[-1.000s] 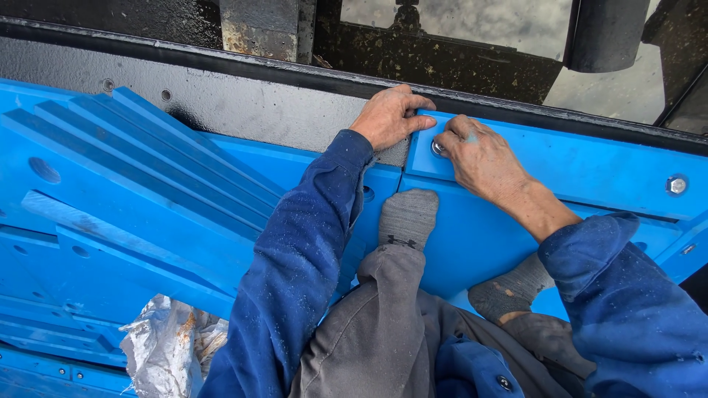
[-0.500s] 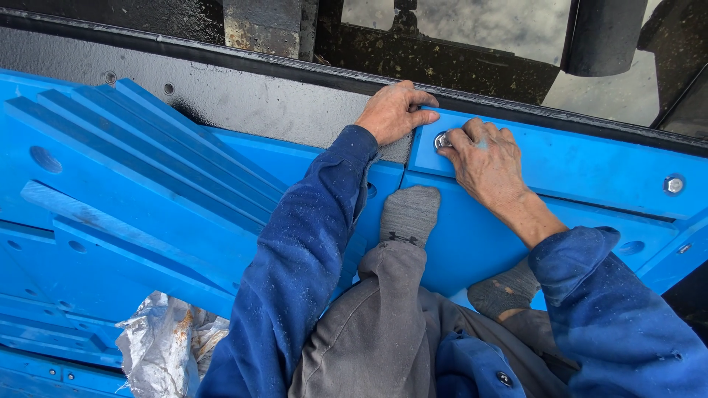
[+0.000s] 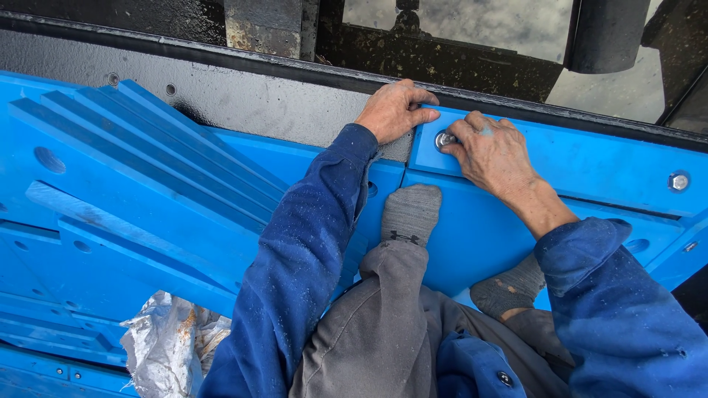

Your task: Installing blue plastic fender panels onto a metal structure using bolts and washers.

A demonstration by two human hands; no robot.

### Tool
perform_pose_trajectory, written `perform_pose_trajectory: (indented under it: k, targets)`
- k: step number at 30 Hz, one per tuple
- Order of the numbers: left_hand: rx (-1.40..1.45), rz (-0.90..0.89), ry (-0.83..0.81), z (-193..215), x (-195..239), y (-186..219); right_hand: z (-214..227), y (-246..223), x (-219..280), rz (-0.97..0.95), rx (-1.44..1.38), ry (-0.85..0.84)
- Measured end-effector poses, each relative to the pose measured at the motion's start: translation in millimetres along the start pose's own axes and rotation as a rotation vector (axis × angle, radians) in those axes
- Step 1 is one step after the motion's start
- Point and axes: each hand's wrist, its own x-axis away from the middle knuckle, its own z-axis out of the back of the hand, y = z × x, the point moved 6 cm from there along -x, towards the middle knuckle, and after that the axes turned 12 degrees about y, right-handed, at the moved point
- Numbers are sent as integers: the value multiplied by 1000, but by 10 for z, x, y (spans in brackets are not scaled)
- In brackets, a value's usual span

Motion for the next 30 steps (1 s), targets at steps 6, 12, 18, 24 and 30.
perform_pose_trajectory:
  k: [6, 12, 18, 24, 30]
  targets:
    - [13, -1, 19, 6, -2, -14, 25, -60, -8, -33, 77, 28]
    - [29, 23, 8, -28, 3, -22, 110, -14, 6, 24, -48, 22]
    - [-2, 21, 30, -42, 3, -37, 51, 28, -6, 37, -55, -23]
    - [4, 42, 62, -112, -21, -63, 56, 19, -30, 92, -42, 18]
    - [-19, 30, 137, -125, 1, -69, 80, -34, -52, 96, -54, 45]
